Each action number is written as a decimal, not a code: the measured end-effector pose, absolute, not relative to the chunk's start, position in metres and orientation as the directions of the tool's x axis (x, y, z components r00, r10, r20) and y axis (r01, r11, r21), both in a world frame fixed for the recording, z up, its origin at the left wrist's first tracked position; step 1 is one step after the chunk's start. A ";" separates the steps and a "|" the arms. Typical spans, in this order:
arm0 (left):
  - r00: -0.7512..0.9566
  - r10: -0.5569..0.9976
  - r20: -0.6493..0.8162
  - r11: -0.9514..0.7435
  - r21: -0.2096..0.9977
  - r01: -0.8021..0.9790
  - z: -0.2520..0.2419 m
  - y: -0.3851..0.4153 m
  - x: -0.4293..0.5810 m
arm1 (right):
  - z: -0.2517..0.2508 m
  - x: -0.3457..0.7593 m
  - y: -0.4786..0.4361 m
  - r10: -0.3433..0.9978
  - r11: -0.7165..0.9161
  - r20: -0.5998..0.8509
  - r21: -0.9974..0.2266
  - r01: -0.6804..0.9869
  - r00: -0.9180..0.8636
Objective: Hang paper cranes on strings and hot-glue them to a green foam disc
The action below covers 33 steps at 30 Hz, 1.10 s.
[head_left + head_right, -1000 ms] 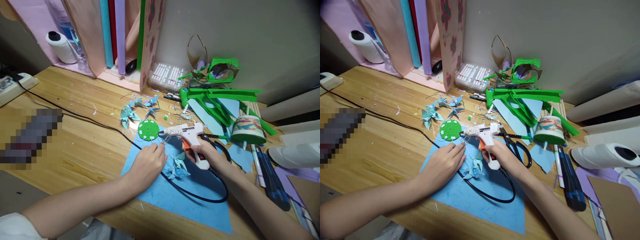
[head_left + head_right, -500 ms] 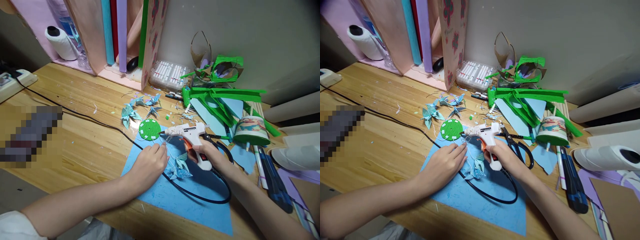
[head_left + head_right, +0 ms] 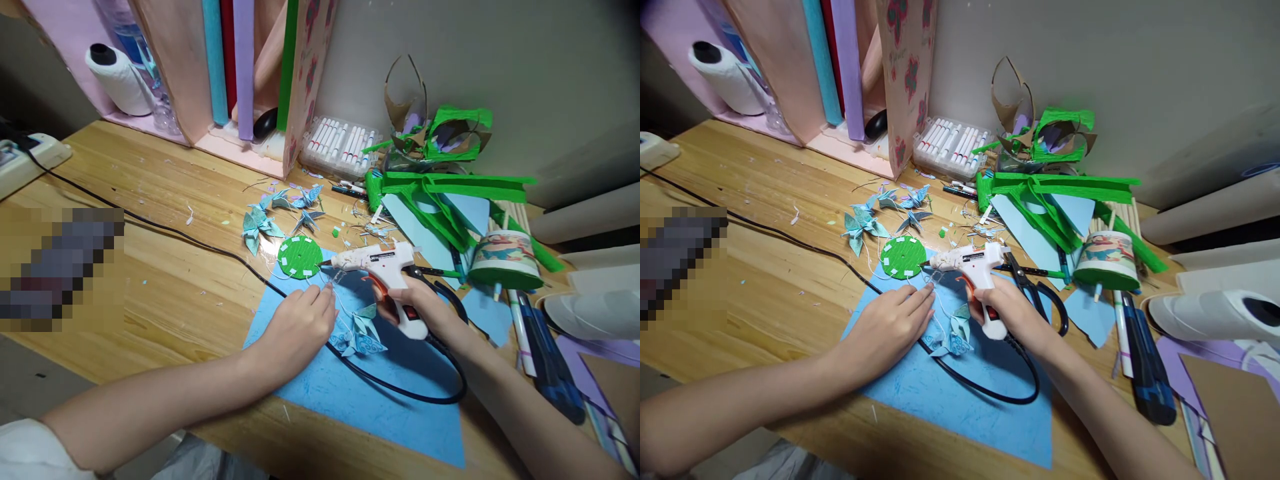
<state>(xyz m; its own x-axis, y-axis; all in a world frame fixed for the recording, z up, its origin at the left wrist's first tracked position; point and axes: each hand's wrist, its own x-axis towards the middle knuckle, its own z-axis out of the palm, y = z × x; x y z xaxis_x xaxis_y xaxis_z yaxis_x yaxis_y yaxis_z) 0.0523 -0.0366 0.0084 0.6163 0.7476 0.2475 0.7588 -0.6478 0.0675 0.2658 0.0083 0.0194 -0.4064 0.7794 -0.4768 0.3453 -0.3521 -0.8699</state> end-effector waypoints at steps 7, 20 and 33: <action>0.618 0.748 0.243 -0.649 0.070 0.757 0.007 -0.037 0.052 | 0.033 0.259 0.004 0.784 -0.337 -0.474 -0.868 0.365 -0.401; 0.623 0.751 0.220 -0.645 0.044 0.763 0.010 -0.036 0.053 | 0.016 0.267 0.010 0.778 -0.366 -0.472 -0.877 0.312 -0.415; 0.623 0.748 0.226 -0.650 0.064 0.757 0.008 -0.037 0.053 | 0.038 0.261 0.001 0.850 -0.305 -0.448 -0.847 0.436 -0.277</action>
<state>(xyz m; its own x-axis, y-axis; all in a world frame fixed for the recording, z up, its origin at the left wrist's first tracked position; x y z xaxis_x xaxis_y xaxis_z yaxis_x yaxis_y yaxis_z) 0.0528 -0.0374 0.0078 0.6234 0.7485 0.2263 0.7572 -0.6500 0.0643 0.2611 0.0005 0.0375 -0.2766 0.8499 -0.4484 0.4357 -0.3050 -0.8469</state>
